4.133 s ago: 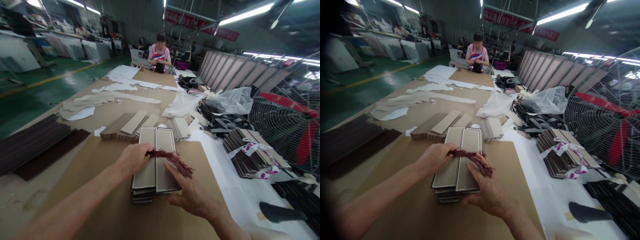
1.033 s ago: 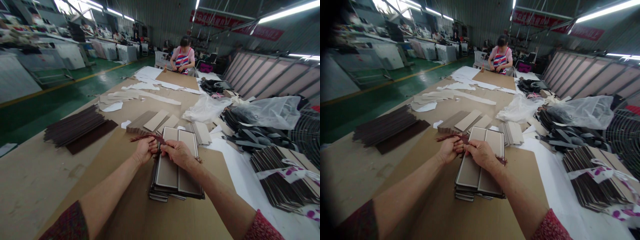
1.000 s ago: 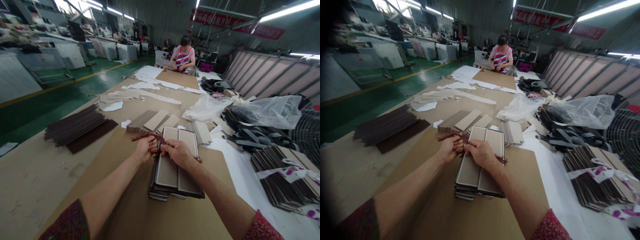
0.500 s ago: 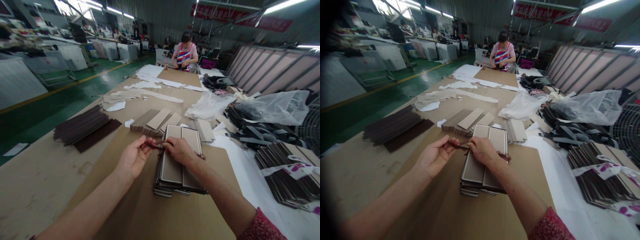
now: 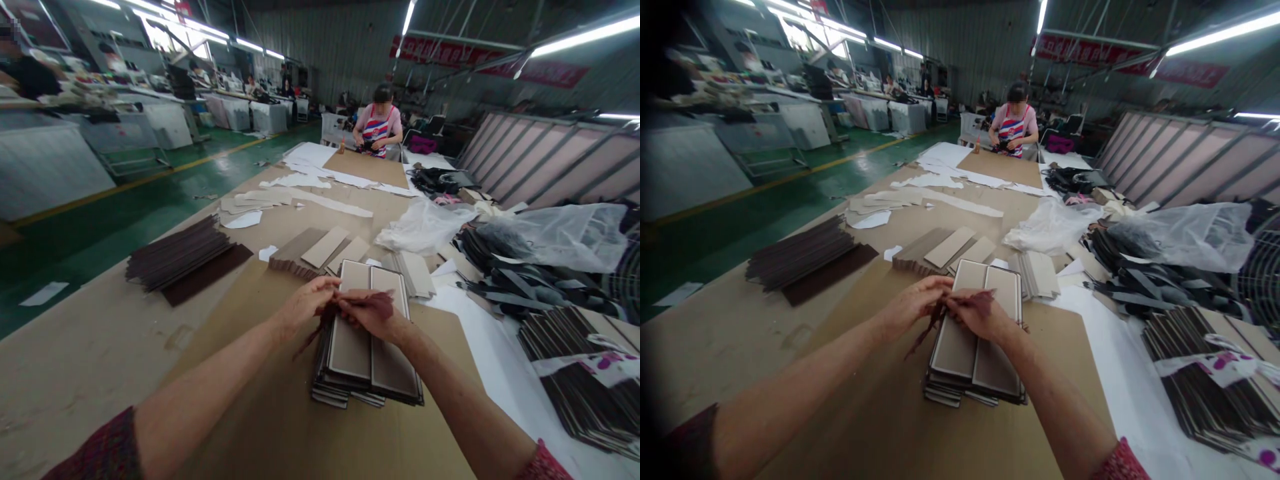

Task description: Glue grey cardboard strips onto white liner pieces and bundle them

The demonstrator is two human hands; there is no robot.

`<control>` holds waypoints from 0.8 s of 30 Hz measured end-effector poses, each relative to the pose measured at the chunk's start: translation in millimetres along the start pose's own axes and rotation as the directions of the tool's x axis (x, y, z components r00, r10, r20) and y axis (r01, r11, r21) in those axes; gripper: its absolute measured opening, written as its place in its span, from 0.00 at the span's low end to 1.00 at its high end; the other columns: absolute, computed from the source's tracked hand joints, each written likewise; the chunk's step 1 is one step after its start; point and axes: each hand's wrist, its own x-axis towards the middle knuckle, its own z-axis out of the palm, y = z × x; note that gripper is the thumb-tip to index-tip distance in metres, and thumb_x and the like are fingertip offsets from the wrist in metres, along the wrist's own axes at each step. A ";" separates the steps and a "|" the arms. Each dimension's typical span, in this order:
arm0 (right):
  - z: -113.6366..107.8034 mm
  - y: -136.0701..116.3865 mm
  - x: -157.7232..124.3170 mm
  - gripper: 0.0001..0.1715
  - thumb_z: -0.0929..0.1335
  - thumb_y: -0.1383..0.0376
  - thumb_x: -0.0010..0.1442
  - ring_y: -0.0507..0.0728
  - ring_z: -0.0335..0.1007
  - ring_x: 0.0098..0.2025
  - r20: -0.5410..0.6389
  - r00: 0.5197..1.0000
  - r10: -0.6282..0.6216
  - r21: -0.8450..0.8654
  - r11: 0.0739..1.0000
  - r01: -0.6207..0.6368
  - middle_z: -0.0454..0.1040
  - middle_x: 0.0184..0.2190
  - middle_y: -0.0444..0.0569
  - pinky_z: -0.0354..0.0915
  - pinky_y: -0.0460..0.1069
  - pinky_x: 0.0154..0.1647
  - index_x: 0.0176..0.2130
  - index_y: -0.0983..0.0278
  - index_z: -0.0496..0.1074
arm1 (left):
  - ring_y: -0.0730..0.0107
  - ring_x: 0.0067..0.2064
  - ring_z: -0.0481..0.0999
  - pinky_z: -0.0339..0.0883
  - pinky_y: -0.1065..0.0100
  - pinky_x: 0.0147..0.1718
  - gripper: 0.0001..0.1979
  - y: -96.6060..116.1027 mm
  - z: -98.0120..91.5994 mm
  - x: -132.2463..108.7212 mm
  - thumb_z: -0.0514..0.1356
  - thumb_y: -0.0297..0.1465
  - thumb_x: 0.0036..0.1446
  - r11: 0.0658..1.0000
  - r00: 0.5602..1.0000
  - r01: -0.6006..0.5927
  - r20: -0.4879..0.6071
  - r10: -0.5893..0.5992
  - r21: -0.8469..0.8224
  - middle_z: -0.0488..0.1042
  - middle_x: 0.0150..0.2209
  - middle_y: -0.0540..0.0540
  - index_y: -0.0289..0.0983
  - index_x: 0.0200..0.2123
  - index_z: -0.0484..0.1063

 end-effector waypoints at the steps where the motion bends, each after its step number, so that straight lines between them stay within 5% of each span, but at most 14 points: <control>1: -0.9 2.5 0.0 0.17 0.64 0.56 0.66 0.50 0.68 0.26 0.010 1.000 0.001 0.031 1.000 -0.002 0.74 0.30 0.46 0.66 0.44 0.26 0.38 0.64 0.76 | 0.66 0.39 0.76 0.66 0.67 0.37 0.24 -7.9 -4.8 1.0 0.66 0.40 0.53 1.000 1.000 0.010 0.019 -0.011 0.005 0.77 0.43 0.43 0.38 0.52 0.71; 6: -7.0 -1.2 -10.0 0.15 0.65 0.57 0.66 0.49 0.70 0.31 0.061 0.998 -0.021 0.155 0.988 0.012 0.73 0.35 0.45 0.70 0.43 0.32 0.42 0.63 0.77 | 0.64 0.39 0.77 0.67 0.68 0.37 0.26 -15.5 -6.2 -0.7 0.70 0.30 0.43 0.992 0.996 -0.047 0.083 0.037 0.119 0.80 0.42 0.43 0.37 0.49 0.75; 10: -5.5 1.0 -11.4 0.12 0.66 0.61 0.67 0.49 0.70 0.33 0.124 0.989 -0.075 0.221 0.974 0.046 0.73 0.38 0.45 0.70 0.41 0.32 0.43 0.63 0.78 | 0.60 0.36 0.78 0.68 0.66 0.37 0.22 -14.4 -7.9 -0.1 0.74 0.37 0.38 0.945 0.999 -0.013 -0.038 0.027 0.326 0.81 0.34 0.46 0.40 0.40 0.78; 13: -6.7 14.7 -4.3 0.10 0.68 0.62 0.67 0.48 0.70 0.33 0.134 0.983 -0.126 0.083 0.990 0.116 0.74 0.38 0.44 0.67 0.39 0.33 0.44 0.64 0.78 | 0.59 0.40 0.78 0.67 0.64 0.41 0.22 -24.6 -17.4 9.9 0.72 0.45 0.43 0.875 0.999 0.015 -0.044 0.007 0.484 0.82 0.36 0.51 0.45 0.41 0.77; 17: -9.1 16.8 -2.0 0.07 0.70 0.65 0.65 0.47 0.70 0.32 0.117 0.971 -0.207 -0.007 0.978 0.209 0.75 0.37 0.44 0.65 0.40 0.35 0.41 0.66 0.77 | 0.58 0.42 0.77 0.67 0.60 0.44 0.26 -32.1 -21.9 14.0 0.69 0.53 0.44 0.887 0.999 0.044 -0.006 -0.046 0.459 0.82 0.38 0.55 0.49 0.44 0.72; 24: -12.2 12.6 2.1 0.11 0.74 0.59 0.59 0.48 0.70 0.30 0.150 0.986 -0.070 0.118 0.992 0.052 0.73 0.27 0.39 0.64 0.40 0.32 0.35 0.65 0.77 | 0.63 0.37 0.77 0.68 0.66 0.37 0.25 -23.3 -9.3 10.6 0.72 0.46 0.42 0.915 0.999 0.051 -0.029 -0.043 0.401 0.80 0.32 0.56 0.46 0.41 0.67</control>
